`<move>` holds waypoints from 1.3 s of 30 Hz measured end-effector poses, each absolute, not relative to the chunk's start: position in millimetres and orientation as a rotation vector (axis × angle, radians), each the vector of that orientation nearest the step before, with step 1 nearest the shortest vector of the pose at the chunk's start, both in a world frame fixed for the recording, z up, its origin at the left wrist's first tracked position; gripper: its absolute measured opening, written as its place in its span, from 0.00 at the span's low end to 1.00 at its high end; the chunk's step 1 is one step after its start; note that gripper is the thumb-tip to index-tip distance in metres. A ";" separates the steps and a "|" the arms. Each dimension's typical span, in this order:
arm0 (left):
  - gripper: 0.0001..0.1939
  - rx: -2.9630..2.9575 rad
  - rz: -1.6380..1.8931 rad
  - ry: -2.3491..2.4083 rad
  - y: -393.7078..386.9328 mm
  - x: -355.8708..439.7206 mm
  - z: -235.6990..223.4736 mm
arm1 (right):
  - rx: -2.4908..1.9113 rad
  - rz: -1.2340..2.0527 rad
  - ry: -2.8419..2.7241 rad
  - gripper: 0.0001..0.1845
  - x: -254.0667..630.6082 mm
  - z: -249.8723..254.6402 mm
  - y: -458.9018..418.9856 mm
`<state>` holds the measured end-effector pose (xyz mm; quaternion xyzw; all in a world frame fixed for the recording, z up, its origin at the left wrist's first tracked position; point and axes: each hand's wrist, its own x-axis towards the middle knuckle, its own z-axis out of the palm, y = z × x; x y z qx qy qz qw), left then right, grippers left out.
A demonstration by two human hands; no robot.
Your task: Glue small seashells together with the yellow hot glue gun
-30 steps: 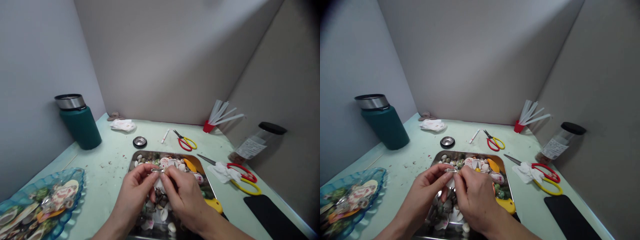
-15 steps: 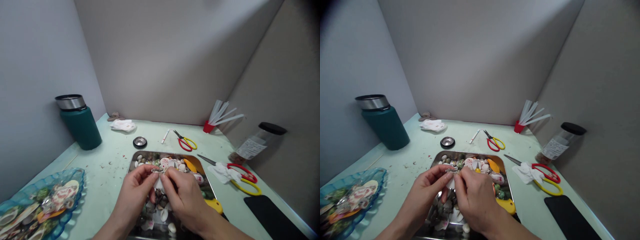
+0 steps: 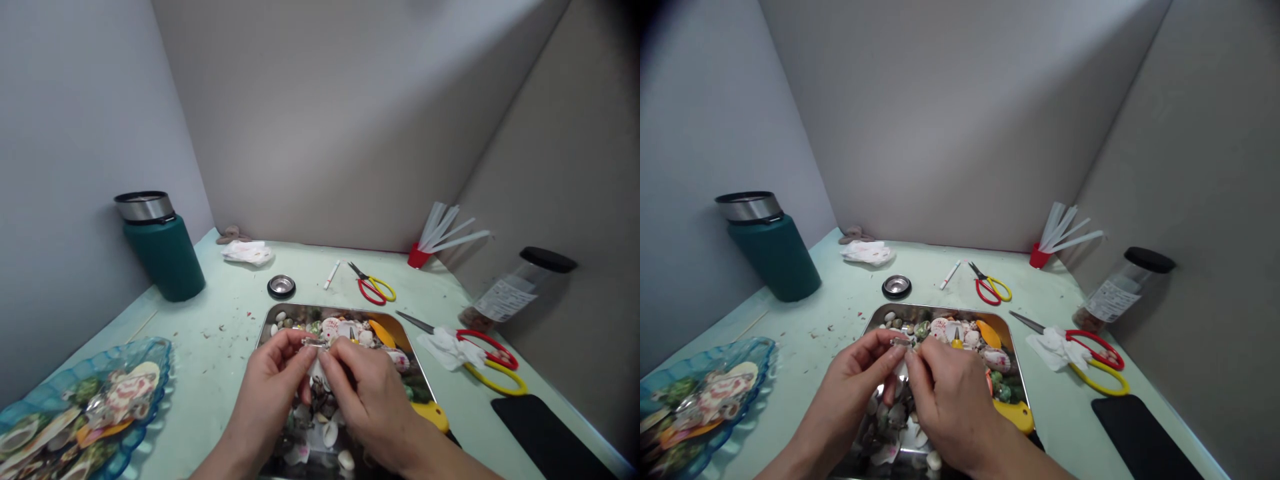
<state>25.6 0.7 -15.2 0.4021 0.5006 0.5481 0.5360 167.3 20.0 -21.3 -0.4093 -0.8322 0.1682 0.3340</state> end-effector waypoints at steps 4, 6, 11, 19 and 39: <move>0.08 0.939 1.311 1.199 0.4 25.7 -15.1 | -1.082 0.443 -2.184 0.17 167.7 -22.4 19.6; 0.09 0.931 1.307 1.197 0.1 25.9 -14.2 | -1.082 0.433 -2.177 0.16 167.3 -23.0 19.9; 0.08 0.941 1.298 1.200 0.3 26.1 -12.1 | -1.064 0.420 -2.174 0.16 166.1 -22.9 20.6; 0.06 0.969 1.287 1.226 -0.3 24.8 -13.9 | -1.090 0.391 -2.181 0.16 166.2 -22.2 19.7; 0.07 0.963 1.311 1.214 -0.7 26.4 -11.7 | -1.086 0.395 -2.176 0.16 165.9 -21.4 18.5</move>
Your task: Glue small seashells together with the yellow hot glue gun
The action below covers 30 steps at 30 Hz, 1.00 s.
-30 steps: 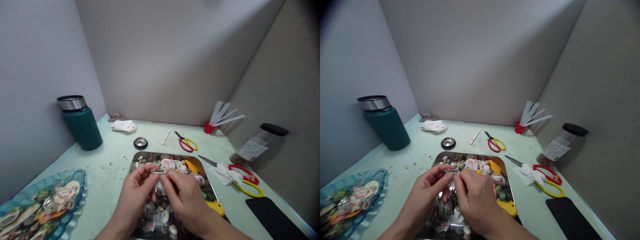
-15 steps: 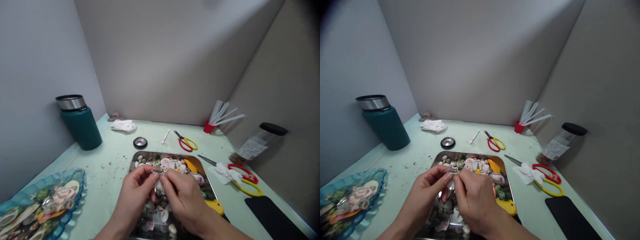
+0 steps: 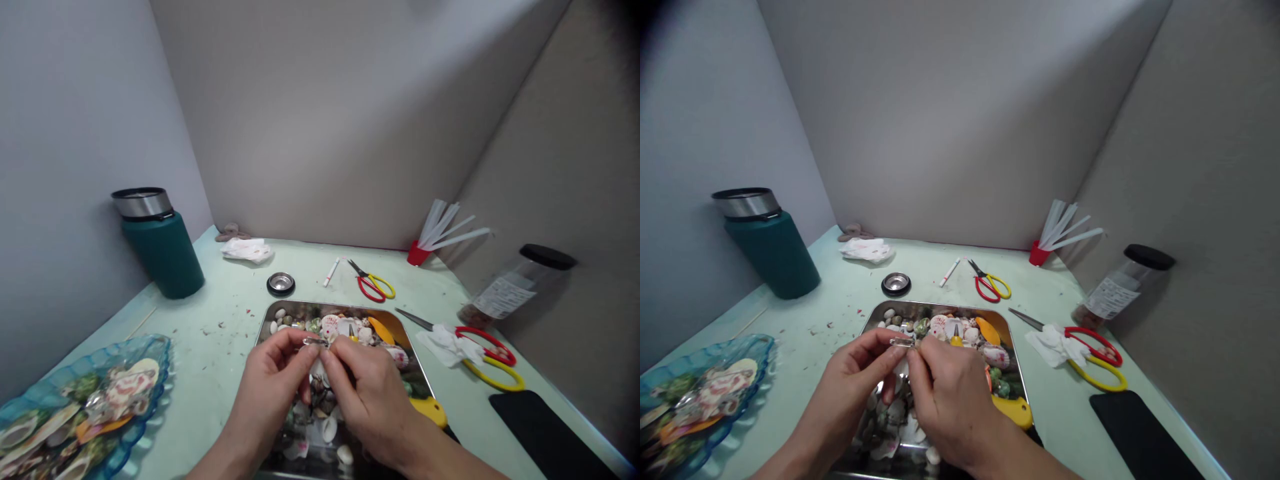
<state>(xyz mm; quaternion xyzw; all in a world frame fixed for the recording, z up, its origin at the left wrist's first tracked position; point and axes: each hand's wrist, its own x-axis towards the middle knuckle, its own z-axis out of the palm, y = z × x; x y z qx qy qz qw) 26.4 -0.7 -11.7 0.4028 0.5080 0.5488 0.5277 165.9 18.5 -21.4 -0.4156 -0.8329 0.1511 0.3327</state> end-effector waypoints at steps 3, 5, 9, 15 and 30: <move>0.08 0.958 1.308 1.210 -0.9 25.8 -13.8 | -1.081 0.394 -2.185 0.16 166.1 -20.9 18.8; 0.08 0.957 1.297 1.206 -1.0 24.8 -15.7 | -1.050 0.406 -2.197 0.16 166.4 -20.5 19.5; 0.08 0.942 1.268 1.161 -1.0 23.0 -17.6 | -0.996 0.414 -2.213 0.16 167.1 -19.5 20.5; 0.09 0.955 1.239 1.171 -0.5 23.4 -15.1 | -1.071 0.439 -2.171 0.16 167.7 -21.0 19.1; 0.08 1.015 1.272 1.183 -1.1 24.4 -15.5 | -1.057 0.414 -2.171 0.16 166.9 -22.9 20.2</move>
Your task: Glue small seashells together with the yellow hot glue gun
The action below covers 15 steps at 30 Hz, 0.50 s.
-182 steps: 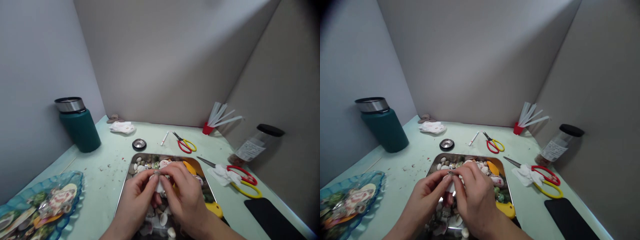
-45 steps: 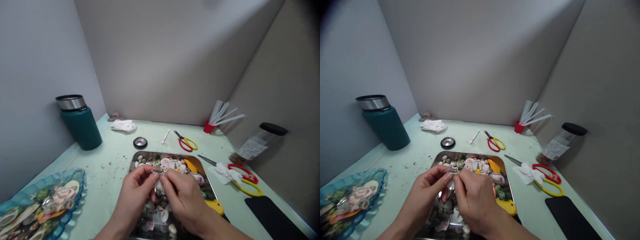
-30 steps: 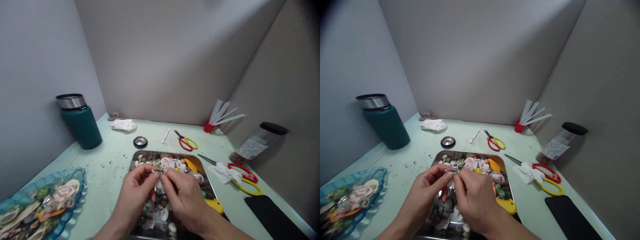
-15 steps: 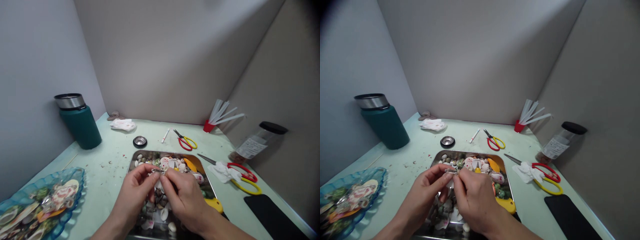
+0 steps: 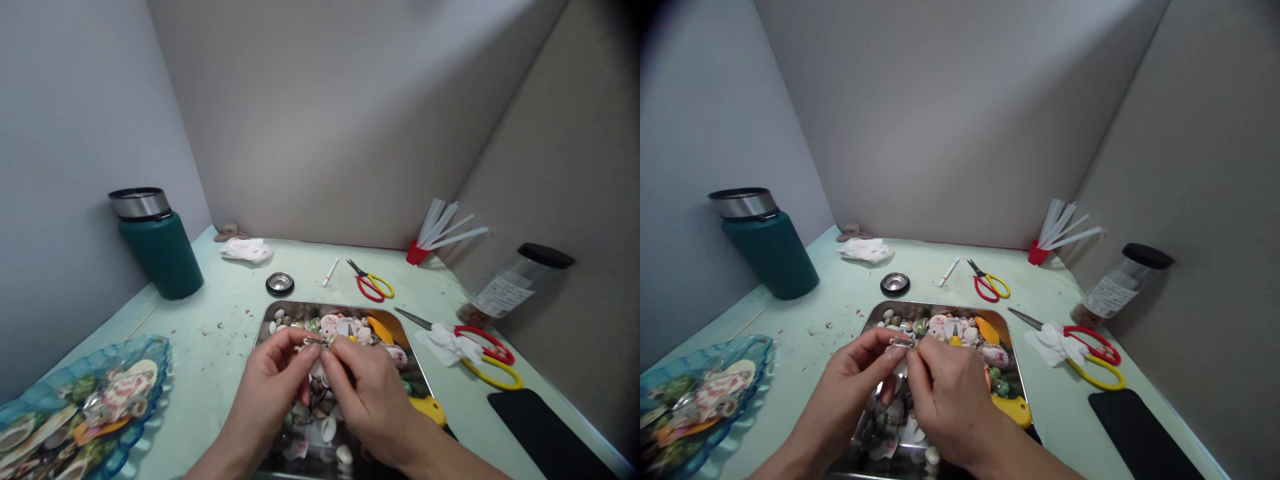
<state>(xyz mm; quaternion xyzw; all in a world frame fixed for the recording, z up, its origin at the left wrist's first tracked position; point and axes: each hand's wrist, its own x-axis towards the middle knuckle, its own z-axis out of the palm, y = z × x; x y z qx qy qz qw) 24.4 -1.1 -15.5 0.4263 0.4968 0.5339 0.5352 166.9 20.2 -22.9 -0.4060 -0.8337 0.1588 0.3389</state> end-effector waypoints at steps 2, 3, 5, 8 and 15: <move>0.08 1.029 1.285 1.174 -1.0 24.7 -15.4 | -1.069 0.395 -2.163 0.16 166.6 -23.9 20.1; 0.08 1.036 1.292 1.170 -1.1 24.8 -15.4 | -1.073 0.390 -2.160 0.16 166.6 -24.1 20.1; 0.08 1.053 1.305 1.169 -1.6 24.5 -15.7 | -1.077 0.386 -2.159 0.16 166.8 -24.2 20.0; 0.08 1.082 1.311 1.189 -2.3 23.7 -17.3 | -1.057 0.390 -2.171 0.16 167.2 -23.1 19.8; 0.09 1.096 1.323 1.200 -1.7 24.3 -20.1 | -0.971 0.390 -2.199 0.16 167.6 -20.2 19.4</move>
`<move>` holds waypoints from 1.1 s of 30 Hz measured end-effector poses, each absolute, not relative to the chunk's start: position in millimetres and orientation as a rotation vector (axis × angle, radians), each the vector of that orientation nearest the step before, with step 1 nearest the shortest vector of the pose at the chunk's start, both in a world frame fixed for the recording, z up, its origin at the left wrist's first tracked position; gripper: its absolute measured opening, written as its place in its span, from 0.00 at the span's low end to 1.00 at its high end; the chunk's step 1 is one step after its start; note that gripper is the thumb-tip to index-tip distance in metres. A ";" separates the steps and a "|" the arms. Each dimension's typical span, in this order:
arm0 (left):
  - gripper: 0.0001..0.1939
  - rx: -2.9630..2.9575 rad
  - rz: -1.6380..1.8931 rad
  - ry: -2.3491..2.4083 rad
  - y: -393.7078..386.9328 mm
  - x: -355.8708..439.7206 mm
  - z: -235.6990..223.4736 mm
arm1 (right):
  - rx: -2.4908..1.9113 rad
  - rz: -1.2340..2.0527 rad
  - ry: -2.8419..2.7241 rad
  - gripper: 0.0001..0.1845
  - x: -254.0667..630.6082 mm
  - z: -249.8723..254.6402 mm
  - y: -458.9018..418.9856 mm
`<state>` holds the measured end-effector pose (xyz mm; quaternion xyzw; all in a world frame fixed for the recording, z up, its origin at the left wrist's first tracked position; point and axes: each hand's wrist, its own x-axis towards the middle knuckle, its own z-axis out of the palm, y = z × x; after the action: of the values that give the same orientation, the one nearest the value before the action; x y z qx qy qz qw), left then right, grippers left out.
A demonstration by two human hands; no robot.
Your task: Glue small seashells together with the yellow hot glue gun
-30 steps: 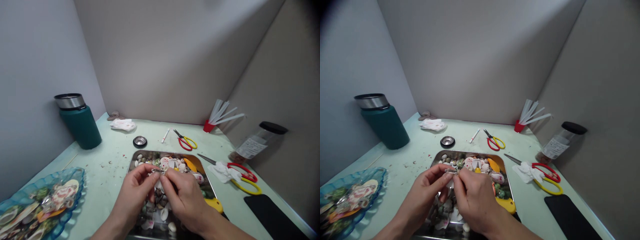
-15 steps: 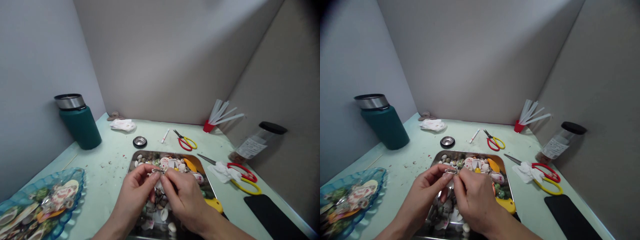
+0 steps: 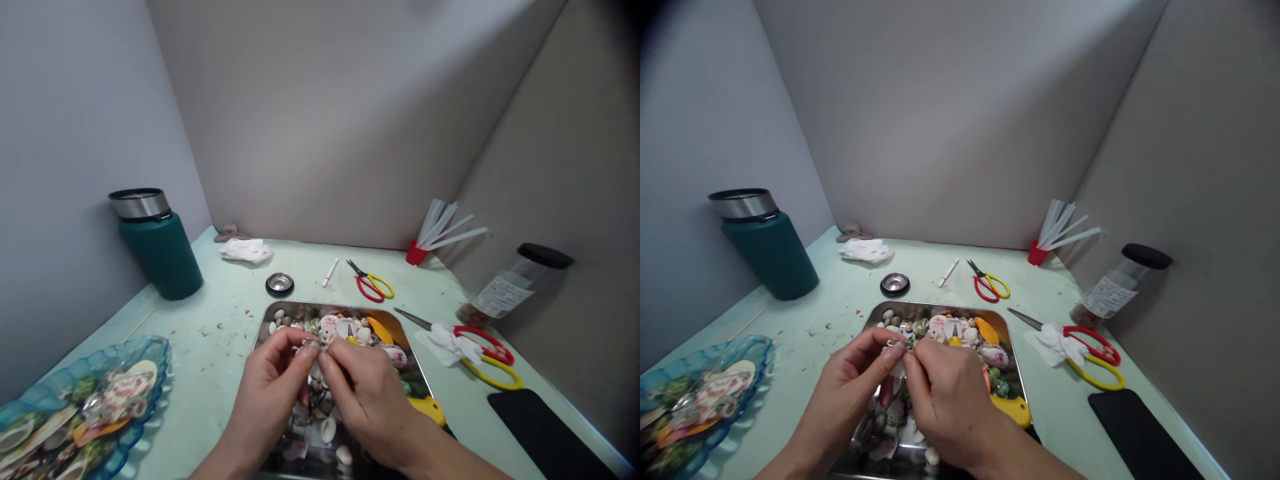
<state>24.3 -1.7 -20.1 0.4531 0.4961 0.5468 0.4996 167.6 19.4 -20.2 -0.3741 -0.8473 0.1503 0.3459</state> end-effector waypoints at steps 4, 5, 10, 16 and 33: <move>0.09 1.099 1.330 1.197 -1.9 24.3 -21.1 | -0.980 0.376 -2.205 0.16 167.4 -20.0 19.6; 0.09 1.099 1.329 1.198 -2.2 24.1 -21.4 | -0.982 0.376 -2.207 0.16 167.3 -20.1 19.6; 0.08 1.092 1.336 1.188 -3.2 24.1 -21.0 | -1.006 0.376 -2.196 0.16 167.3 -22.1 19.2; 0.10 1.021 1.325 1.168 -2.6 25.7 -15.8 | -1.062 0.402 -2.156 0.16 167.5 -24.5 19.9; 0.09 1.146 1.325 1.304 -2.7 26.1 -17.9 | -0.831 0.307 -1.955 0.06 169.8 -23.5 23.0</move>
<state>26.1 -2.7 -17.9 0.4657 0.5300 0.5386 0.4606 169.8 23.0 -23.5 -0.3403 -0.8004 0.1256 0.4773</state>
